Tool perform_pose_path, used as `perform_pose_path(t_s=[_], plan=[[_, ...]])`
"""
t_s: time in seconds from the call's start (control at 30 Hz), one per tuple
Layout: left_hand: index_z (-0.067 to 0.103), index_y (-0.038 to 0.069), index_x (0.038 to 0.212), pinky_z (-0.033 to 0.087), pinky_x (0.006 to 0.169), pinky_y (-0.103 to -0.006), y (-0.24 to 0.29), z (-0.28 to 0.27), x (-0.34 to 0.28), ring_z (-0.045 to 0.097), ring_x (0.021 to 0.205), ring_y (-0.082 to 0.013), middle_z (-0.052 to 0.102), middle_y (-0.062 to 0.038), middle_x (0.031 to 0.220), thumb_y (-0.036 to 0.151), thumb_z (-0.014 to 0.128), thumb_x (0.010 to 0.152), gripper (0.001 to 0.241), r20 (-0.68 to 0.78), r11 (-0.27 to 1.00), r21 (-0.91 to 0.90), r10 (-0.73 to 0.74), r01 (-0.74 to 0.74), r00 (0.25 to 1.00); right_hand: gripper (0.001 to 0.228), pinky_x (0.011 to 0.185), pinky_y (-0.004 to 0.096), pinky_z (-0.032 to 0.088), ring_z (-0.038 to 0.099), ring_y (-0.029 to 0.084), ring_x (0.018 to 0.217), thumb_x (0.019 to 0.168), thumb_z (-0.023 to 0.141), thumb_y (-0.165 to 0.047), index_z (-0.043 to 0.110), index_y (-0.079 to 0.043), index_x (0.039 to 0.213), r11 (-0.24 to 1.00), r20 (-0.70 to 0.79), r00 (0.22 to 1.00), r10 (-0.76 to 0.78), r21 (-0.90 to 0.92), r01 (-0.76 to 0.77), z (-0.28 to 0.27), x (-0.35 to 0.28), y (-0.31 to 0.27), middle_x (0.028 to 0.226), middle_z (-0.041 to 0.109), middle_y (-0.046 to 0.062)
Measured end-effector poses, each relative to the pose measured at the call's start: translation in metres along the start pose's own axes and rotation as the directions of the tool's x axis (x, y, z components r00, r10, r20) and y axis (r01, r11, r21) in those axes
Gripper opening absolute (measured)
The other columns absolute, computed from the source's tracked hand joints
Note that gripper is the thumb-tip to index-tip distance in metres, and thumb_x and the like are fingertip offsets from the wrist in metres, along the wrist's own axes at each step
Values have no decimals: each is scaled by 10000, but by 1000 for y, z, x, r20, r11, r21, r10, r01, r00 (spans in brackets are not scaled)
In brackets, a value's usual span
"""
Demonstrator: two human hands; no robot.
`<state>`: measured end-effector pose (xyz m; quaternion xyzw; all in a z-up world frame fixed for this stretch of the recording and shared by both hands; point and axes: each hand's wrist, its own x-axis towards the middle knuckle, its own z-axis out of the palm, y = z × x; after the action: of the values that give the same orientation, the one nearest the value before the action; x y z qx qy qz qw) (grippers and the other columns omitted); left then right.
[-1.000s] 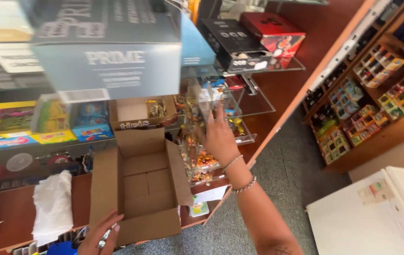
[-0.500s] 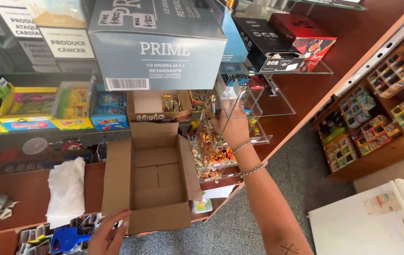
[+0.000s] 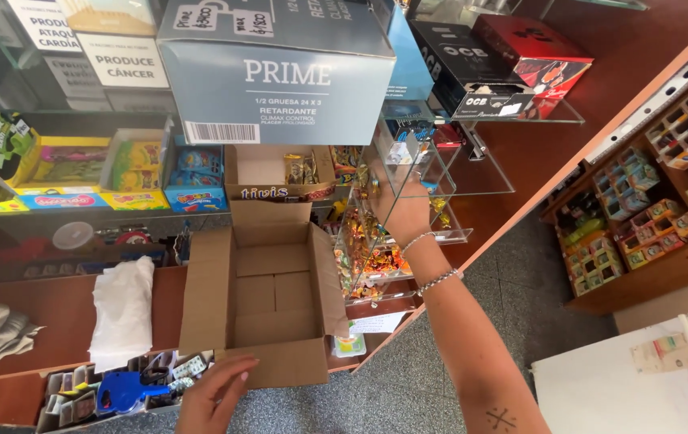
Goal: Sorting small wrapped candies from a display shelf into a cardboard box
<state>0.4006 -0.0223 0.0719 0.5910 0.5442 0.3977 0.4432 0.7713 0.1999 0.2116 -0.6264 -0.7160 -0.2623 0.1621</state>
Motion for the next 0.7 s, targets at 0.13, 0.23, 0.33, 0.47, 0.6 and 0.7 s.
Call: perform_pose_path(t_s=[0.13, 0.23, 0.33, 0.47, 0.6, 0.7], plan=[[841, 202, 1150, 629, 928, -284, 9, 3, -3, 778, 1107, -130, 814, 16, 1253, 184, 642, 918, 306, 21, 1000, 29, -14, 13, 1000, 537, 498, 444, 594, 668, 380, 786, 875, 765, -215, 549, -140, 1361, 992, -44, 992, 116, 64, -113, 15, 4, 3, 1364, 395, 297], [839, 199, 1154, 651, 854, -272, 12, 5, -4, 795, 1029, -122, 813, 32, 1237, 180, 640, 922, 306, 15, 996, 9, -86, 86, 996, 810, 492, 458, 573, 648, 419, 794, 812, 831, -229, 420, -58, 1489, 984, -60, 994, 88, 162, -78, 10, 1, 5, 1333, 461, 318], [831, 191, 1161, 702, 799, -261, -4, 4, -4, 816, 940, -122, 808, 18, 1197, 152, 638, 922, 310, 10, 998, -19, -52, 52, 999, 859, 482, 445, 509, 597, 432, 806, 864, 794, -197, 329, -130, 1582, 963, -42, 998, -45, 263, 54, -18, -8, 3, 1611, 190, 344], [822, 211, 1185, 721, 689, -285, -7, 5, -8, 794, 735, -157, 816, 6, 1146, 184, 666, 907, 321, 27, 997, -36, -71, 72, 997, 782, 560, 469, 484, 487, 369, 730, 983, 639, -167, 211, -244, 1633, 912, 108, 989, -106, 406, 53, -38, -13, 3, 1607, 148, 353], [843, 209, 1164, 725, 689, -268, 17, 11, -8, 817, 909, -123, 799, 6, 1193, 156, 638, 928, 317, 53, 985, -28, -168, 170, 984, 666, 410, 417, 418, 495, 349, 670, 999, 611, -262, 321, -233, 1598, 971, -16, 992, -126, 203, 127, 1, -17, 11, 1285, 440, 303], [859, 165, 1132, 745, 635, -286, 24, 15, -9, 817, 946, -137, 800, -25, 1127, 101, 595, 949, 327, 77, 972, -96, -207, 214, 975, 545, 455, 472, 473, 536, 363, 653, 920, 665, -162, 488, -178, 1435, 975, -48, 996, -69, 210, 78, 5, -12, 8, 1241, 456, 255]])
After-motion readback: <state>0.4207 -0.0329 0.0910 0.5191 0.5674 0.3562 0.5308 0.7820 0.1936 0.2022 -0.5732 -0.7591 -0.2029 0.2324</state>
